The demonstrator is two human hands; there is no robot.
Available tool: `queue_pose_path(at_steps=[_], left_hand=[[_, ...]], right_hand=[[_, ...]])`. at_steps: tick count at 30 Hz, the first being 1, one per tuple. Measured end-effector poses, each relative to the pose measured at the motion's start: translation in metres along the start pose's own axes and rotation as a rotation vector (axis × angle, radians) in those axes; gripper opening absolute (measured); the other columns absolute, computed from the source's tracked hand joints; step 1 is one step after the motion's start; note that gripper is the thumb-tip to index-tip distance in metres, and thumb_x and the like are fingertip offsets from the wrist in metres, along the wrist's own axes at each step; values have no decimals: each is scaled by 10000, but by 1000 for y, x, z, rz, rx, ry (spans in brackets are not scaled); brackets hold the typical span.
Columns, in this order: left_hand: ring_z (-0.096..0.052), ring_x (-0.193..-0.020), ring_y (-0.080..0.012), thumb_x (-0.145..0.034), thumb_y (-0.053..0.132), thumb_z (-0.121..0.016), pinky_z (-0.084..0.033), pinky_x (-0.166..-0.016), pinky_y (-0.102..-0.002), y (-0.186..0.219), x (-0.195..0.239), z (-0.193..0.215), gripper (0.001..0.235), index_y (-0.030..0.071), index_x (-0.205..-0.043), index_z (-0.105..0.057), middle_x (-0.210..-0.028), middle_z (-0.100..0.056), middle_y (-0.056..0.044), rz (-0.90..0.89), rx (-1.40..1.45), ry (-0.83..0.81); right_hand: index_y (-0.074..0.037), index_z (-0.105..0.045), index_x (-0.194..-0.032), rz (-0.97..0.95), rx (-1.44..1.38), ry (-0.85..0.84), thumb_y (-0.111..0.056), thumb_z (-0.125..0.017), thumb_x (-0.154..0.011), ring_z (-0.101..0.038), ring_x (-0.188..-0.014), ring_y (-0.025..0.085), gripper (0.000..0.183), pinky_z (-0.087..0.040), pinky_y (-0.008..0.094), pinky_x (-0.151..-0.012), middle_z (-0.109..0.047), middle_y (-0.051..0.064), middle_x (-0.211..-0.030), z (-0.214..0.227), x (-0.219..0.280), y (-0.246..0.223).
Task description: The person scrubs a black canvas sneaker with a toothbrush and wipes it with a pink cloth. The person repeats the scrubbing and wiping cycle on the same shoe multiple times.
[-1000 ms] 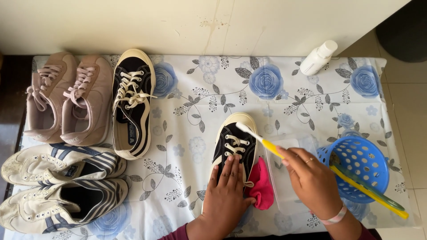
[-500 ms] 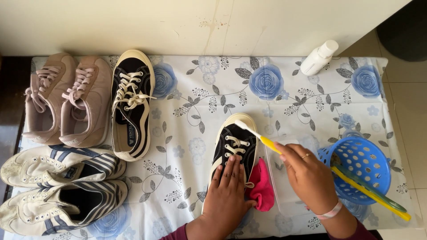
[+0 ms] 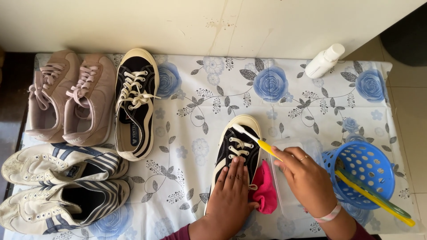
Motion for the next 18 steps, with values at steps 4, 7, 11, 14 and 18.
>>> queue_pose_path(at_steps=[4, 7, 11, 14, 18], left_hand=[[-79, -1629, -347, -886, 730, -299, -112, -1295, -475, 0, 1, -4, 1035, -18, -1596, -214, -1724, -143, -221, 3, 28, 16], [-83, -1629, -342, -895, 742, -299, -124, -1291, -469, 1, 1, -7, 1029, -14, -1591, -240, -1722, -157, -220, 3, 21, 4], [-79, -1628, -339, -876, 745, -316, -118, -1292, -467, 1, -1, -6, 1044, -14, -1588, -234, -1725, -143, -220, 0, 25, -16], [-87, -1626, -343, -885, 741, -314, -124, -1290, -470, 0, 0, -3, 1035, -17, -1587, -240, -1721, -154, -225, -5, 22, -21], [-90, -1624, -342, -871, 762, -335, -123, -1288, -469, 1, 0, -5, 1053, -16, -1578, -264, -1722, -152, -232, -7, 19, -31]], right_hand=[[-119, -650, -1393, 21, 39, 30, -55, -639, -955, -667, -909, 257, 443, -602, 392, -669, -660, 58, -1118, -1, -2, 11], [-97, -561, -1472, 96, 66, 51, 116, -598, -882, -675, -1190, 273, 628, -639, 386, -888, -616, 76, -1468, 4, -2, 2], [-104, -552, -1457, 355, 140, 10, 175, -597, -838, -527, -1421, 290, 680, -473, 443, -1186, -532, 59, -1548, -5, 1, -5], [-102, -542, -1469, 359, 200, 20, 170, -581, -864, -491, -1456, 289, 665, -457, 449, -1203, -510, 57, -1569, -4, -1, 4], [-113, -443, -1539, 416, 235, -70, 134, -549, -848, -432, -1488, 272, 742, -393, 431, -1227, -441, 41, -1619, 1, 2, -10]])
Point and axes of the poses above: each hand's wrist, its own x-axis away from the middle knuckle, its own z-axis out of the back of the hand, y = z × x, the point moved 4 cm from there along -x, towards the middle knuckle
